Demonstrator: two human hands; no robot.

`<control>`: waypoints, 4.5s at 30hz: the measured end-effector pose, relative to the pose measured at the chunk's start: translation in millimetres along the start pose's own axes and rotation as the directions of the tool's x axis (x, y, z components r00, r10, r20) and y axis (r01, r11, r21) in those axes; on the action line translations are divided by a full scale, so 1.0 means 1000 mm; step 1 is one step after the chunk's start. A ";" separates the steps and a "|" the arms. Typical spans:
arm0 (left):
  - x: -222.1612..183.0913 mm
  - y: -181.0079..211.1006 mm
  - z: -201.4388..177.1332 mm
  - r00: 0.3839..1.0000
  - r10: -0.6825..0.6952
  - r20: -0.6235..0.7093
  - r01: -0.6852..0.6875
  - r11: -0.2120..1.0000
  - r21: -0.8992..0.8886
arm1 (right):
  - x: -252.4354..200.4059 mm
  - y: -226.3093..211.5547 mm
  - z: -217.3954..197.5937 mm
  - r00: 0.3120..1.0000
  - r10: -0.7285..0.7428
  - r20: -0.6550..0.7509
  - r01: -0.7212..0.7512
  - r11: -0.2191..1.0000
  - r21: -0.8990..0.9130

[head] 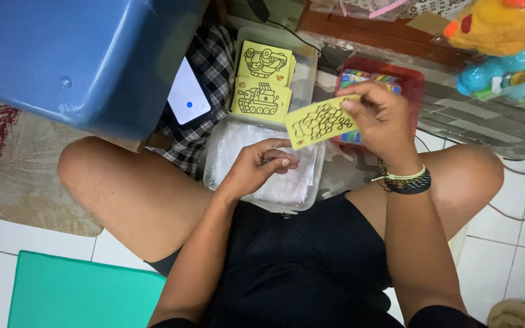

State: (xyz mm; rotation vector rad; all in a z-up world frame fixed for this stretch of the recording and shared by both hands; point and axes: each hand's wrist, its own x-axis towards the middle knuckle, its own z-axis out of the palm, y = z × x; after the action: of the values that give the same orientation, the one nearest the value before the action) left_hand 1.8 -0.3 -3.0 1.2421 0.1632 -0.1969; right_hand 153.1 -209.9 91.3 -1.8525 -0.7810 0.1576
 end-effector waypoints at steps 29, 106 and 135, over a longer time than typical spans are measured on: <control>0.003 -0.014 0.001 0.990 0.057 -0.126 -0.032 0.980 0.195 | -0.006 0.008 0.053 0.989 -0.063 0.132 0.075 0.993 -0.091; -0.004 0.008 0.000 0.900 0.089 -0.427 -0.002 0.980 0.200 | -0.009 0.132 0.020 0.593 0.801 -0.077 -0.610 0.385 -0.692; -0.007 0.009 -0.001 0.899 0.152 -0.411 -0.075 0.977 0.198 | -0.020 0.019 -0.008 0.877 0.437 -0.197 -0.362 0.873 0.325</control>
State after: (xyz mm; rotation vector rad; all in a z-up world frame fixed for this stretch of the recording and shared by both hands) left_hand -3.1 3.6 6.8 1.4576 0.4577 0.1706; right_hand 149.5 -232.1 73.5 -1.6971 -0.1625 0.2656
